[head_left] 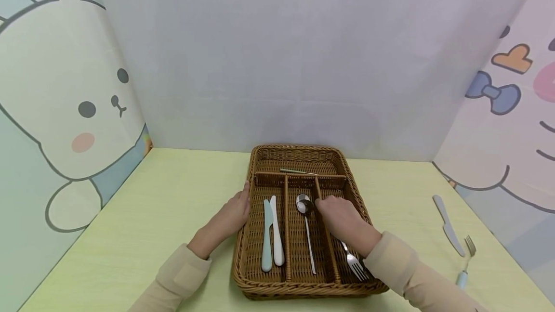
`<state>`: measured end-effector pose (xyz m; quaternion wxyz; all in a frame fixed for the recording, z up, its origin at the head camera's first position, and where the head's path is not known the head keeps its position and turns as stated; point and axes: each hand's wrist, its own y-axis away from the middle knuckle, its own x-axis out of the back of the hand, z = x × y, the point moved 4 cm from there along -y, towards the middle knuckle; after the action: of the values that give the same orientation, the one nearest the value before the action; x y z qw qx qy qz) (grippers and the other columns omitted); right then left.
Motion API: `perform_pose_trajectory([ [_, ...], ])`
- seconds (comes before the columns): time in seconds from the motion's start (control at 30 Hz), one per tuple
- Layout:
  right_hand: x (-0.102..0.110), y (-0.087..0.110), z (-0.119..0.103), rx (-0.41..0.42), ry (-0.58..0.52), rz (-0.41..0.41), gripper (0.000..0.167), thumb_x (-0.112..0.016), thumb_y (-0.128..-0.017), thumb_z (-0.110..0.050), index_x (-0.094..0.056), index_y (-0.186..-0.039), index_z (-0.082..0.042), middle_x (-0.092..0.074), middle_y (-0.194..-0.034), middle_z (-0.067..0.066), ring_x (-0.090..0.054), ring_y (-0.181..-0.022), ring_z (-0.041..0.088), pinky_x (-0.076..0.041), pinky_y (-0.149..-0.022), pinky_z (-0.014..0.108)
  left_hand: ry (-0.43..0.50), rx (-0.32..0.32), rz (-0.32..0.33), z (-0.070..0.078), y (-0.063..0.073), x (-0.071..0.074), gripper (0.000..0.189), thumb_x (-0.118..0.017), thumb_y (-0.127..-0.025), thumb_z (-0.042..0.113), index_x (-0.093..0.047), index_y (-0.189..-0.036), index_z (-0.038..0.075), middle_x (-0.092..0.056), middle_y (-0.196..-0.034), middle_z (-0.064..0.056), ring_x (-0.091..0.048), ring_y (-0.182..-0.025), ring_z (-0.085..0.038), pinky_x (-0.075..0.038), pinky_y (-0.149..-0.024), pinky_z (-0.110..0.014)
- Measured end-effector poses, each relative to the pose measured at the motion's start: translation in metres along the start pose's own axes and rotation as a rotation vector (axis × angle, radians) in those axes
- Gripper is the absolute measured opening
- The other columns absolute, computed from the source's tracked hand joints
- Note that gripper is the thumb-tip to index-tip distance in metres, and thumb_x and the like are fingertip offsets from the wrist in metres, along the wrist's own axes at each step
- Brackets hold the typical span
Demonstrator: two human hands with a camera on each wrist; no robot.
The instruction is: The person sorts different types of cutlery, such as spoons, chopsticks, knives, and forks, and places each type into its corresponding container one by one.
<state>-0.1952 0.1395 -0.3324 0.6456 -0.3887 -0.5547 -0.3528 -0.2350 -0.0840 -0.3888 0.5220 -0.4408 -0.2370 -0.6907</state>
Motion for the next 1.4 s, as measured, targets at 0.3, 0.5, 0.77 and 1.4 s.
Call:
perform_pose_trajectory([
  [0.3, 0.003, 0.002, -0.008, -0.03, -0.094, -0.077, 0.021, -0.058, -0.077, 0.015, -0.063, -0.092, 0.001, -0.059, -0.077, 0.017, -0.051, -0.058, 0.02, -0.043, -0.044, 0.026, 0.001, 0.003, -0.001, -0.001, 0.001, 0.0, 0.051, -0.031, -0.098, 0.01, -0.013, -0.141, -0.012, -0.053, -0.118, -0.029, -0.055, -0.073, -0.018, -0.052, -0.07, -0.037],
  [0.5, 0.004, 0.003, -0.016, -0.021, -0.175, -0.129, 0.022, -0.056, -0.079, 0.015, -0.064, -0.093, 0.0, -0.056, -0.078, 0.014, -0.046, -0.056, 0.015, -0.036, -0.045, 0.026, -0.004, -0.008, 0.015, -0.001, 0.001, 0.0, 0.05, -0.029, -0.099, 0.01, -0.014, -0.141, -0.013, -0.05, -0.122, -0.032, -0.06, -0.09, -0.028, -0.053, -0.079, -0.042],
  [0.77, -0.001, 0.005, -0.025, 0.044, -0.296, -0.148, 0.023, -0.053, -0.079, 0.016, -0.066, -0.089, -0.001, -0.051, -0.079, 0.01, -0.044, -0.063, 0.014, -0.037, -0.048, 0.025, -0.002, -0.006, 0.007, -0.001, 0.001, 0.0, 0.05, -0.029, -0.099, 0.01, -0.015, -0.141, -0.013, -0.05, -0.121, -0.031, -0.06, -0.093, -0.03, -0.053, -0.078, -0.042],
  [1.4, -0.01, 0.008, -0.029, 0.167, -0.354, -0.266, 0.019, -0.059, -0.073, 0.01, -0.072, -0.079, -0.002, -0.071, -0.076, 0.009, -0.067, -0.073, 0.021, -0.019, -0.106, 0.063, -0.008, -0.005, -0.003, 0.0, 0.001, 0.0, 0.05, -0.029, -0.099, 0.01, -0.014, -0.141, -0.013, -0.055, -0.114, -0.03, -0.055, -0.071, -0.019, -0.052, -0.069, -0.037],
])
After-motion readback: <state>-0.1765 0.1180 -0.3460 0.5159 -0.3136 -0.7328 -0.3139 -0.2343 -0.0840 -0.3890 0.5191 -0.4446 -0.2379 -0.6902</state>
